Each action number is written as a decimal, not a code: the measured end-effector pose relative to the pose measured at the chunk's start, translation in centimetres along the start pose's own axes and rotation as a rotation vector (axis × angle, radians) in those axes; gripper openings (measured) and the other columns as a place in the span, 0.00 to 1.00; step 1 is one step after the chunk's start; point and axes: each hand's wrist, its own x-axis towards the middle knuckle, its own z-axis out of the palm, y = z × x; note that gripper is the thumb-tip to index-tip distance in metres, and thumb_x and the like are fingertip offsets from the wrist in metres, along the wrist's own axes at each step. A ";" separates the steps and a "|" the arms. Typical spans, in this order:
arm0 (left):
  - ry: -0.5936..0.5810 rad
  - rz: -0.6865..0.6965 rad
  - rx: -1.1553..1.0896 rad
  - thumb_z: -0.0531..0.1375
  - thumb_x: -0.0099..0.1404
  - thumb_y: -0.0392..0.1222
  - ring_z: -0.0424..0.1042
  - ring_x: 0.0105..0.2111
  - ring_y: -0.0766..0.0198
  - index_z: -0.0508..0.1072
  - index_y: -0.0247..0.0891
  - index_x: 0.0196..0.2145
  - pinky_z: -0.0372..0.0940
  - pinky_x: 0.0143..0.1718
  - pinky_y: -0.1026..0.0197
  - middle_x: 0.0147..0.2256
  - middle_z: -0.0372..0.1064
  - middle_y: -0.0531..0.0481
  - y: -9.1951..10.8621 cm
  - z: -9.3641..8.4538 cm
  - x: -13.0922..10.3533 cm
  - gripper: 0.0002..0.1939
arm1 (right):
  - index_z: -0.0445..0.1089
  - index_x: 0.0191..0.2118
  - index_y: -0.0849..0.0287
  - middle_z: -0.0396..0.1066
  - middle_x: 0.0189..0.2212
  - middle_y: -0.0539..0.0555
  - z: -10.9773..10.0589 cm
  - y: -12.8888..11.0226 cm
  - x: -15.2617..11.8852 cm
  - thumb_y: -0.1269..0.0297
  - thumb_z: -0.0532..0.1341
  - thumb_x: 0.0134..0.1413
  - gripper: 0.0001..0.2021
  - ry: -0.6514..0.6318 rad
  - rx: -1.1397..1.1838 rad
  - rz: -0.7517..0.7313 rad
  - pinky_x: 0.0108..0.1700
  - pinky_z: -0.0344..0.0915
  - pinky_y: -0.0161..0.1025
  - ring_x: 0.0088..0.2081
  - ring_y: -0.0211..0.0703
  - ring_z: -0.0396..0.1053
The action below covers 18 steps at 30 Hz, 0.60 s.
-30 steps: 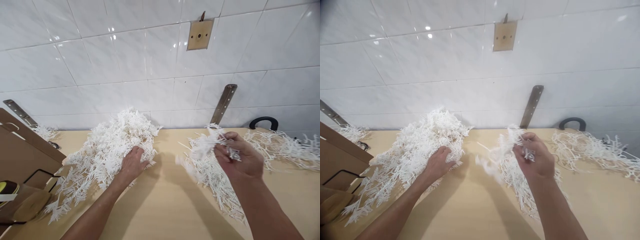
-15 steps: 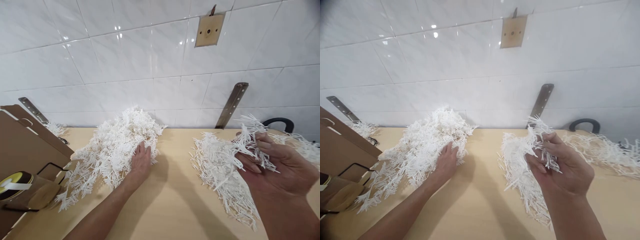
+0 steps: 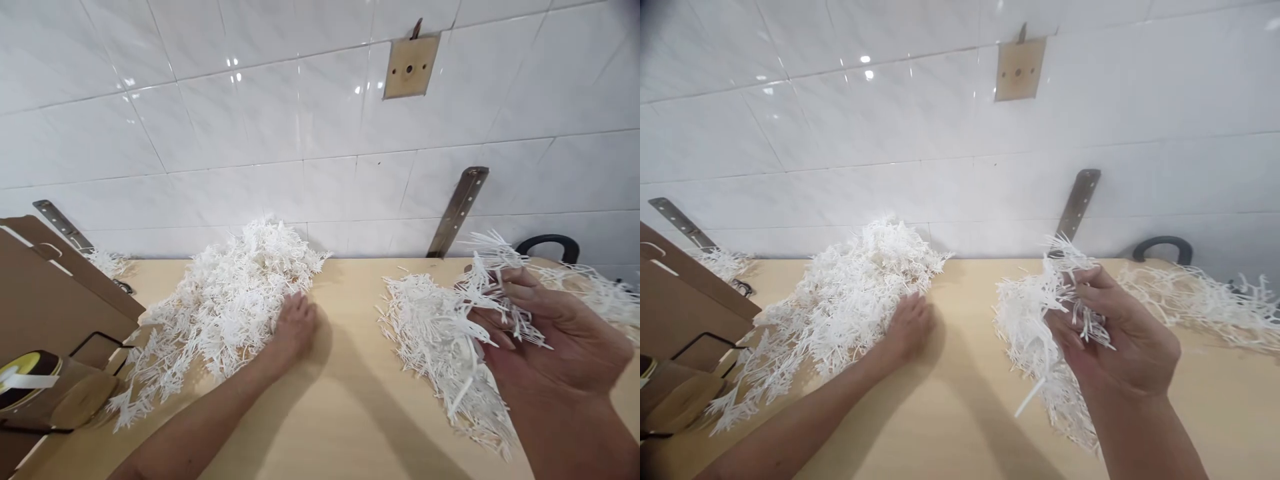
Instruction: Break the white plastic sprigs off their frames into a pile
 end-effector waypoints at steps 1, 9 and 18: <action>0.022 -0.046 0.027 0.50 0.69 0.36 0.60 0.60 0.45 0.73 0.31 0.46 0.48 0.63 0.38 0.52 0.68 0.32 -1.2 0.3 0.5 0.15 | 0.68 0.20 0.61 0.59 0.25 0.49 0.1 0.0 0.0 0.71 0.64 0.29 0.05 0.001 0.015 0.029 0.12 0.44 0.31 0.17 0.28 0.50; 0.072 -0.184 0.006 0.54 0.65 0.35 0.62 0.57 0.42 0.73 0.32 0.40 0.51 0.59 0.35 0.46 0.72 0.33 -1.1 -0.2 2.3 0.09 | 0.70 0.26 0.56 0.61 0.24 0.47 -0.3 1.5 0.3 0.69 0.65 0.34 0.07 -0.095 0.051 0.160 0.16 0.47 0.32 0.17 0.29 0.51; 0.017 -0.169 -1.580 0.57 0.67 0.53 0.72 0.31 0.61 0.75 0.35 0.37 0.70 0.37 0.56 0.30 0.71 0.47 5.7 -5.3 0.1 0.18 | 0.70 0.34 0.56 0.64 0.18 0.47 0.5 4.7 -0.1 0.62 0.67 0.44 0.09 -0.316 -0.102 0.356 0.21 0.59 0.34 0.19 0.36 0.62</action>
